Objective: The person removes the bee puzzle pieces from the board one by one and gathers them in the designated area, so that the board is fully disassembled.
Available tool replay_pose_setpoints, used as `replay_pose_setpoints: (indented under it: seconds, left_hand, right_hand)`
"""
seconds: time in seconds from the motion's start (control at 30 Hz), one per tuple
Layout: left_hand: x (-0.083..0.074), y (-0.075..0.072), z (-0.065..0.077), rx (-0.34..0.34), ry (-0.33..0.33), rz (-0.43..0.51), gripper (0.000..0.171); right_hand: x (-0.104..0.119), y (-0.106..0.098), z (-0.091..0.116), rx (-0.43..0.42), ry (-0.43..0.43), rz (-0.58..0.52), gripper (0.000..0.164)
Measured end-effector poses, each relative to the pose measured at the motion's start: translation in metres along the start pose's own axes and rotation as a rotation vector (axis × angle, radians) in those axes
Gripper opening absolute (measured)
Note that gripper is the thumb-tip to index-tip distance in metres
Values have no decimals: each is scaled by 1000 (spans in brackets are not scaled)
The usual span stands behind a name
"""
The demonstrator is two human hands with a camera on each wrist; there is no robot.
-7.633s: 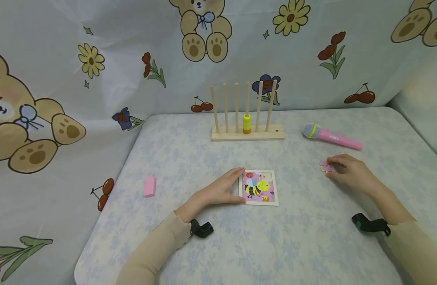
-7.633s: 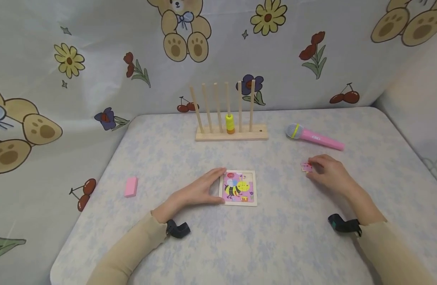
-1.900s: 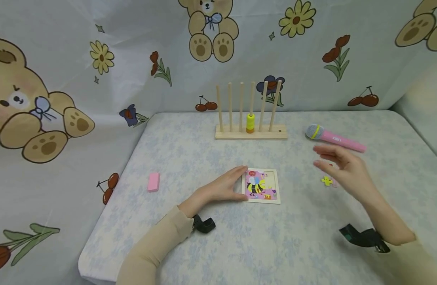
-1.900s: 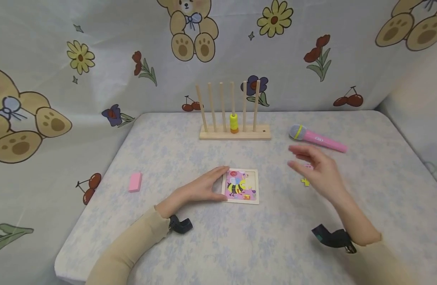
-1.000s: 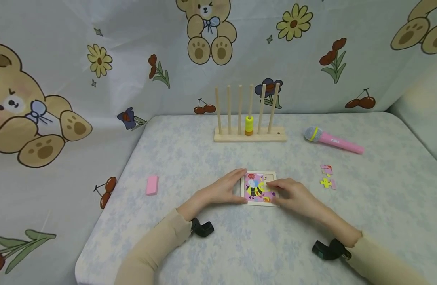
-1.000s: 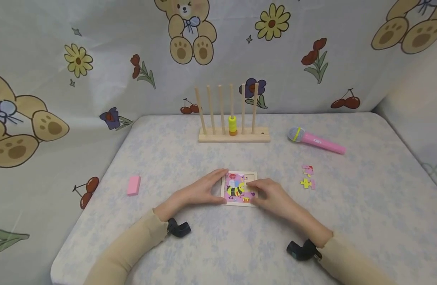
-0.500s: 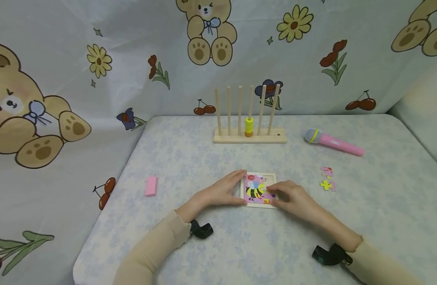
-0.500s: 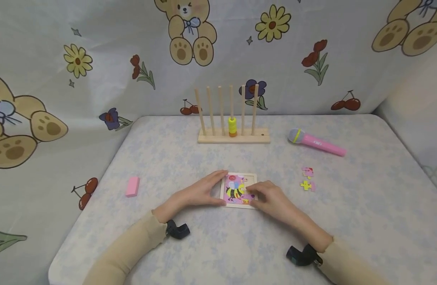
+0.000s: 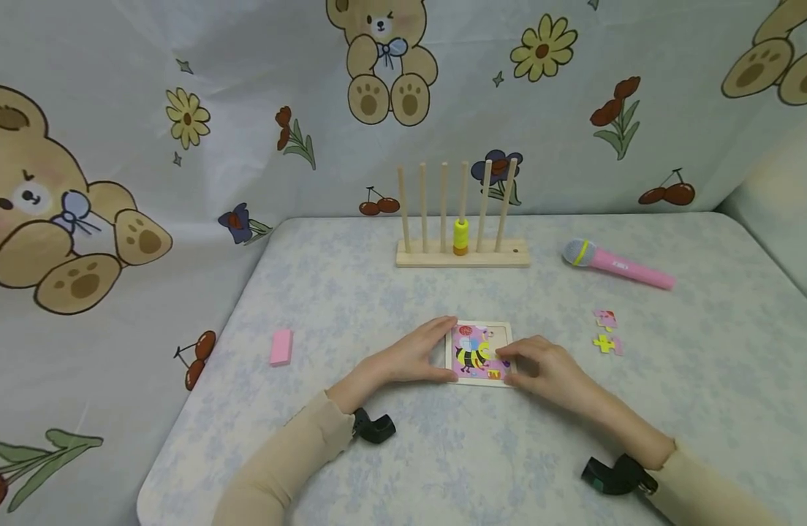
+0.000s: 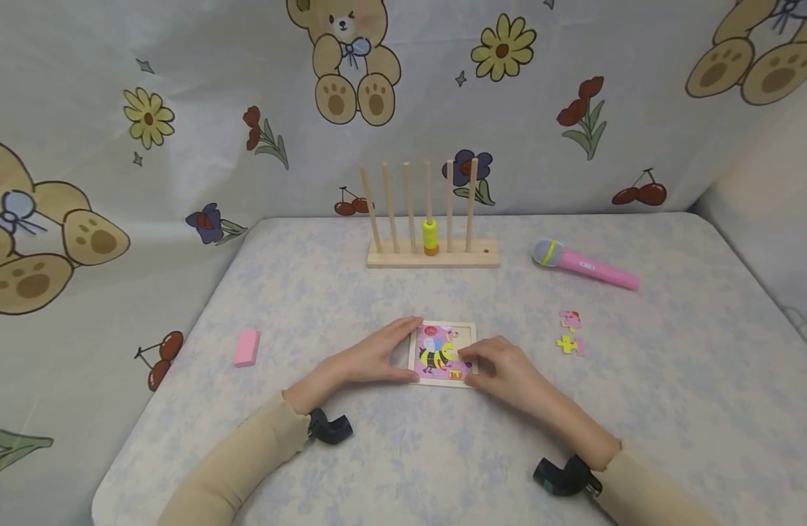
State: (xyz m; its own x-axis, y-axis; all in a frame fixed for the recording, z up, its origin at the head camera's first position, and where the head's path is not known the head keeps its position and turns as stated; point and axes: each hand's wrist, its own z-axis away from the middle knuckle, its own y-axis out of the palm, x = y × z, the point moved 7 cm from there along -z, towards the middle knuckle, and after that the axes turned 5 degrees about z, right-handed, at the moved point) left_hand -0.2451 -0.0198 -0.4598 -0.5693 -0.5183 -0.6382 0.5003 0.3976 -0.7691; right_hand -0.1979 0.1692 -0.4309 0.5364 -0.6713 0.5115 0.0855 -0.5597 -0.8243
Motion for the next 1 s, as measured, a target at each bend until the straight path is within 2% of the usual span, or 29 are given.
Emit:
replay_pose_setpoints:
  seconds: [0.23,0.63,1.0]
  left_hand:
    - [2,-1,-1,-5,6,3,97]
    - [2,1,0,1,-4,8,98]
    - [2,1,-2,11,-13,0,97]
  right_hand:
    - [0,0,-4,28,11,-6,38]
    - [2,3,-1,9,21,-51,39]
    - [8,3,-2,-7,-47,-62,42]
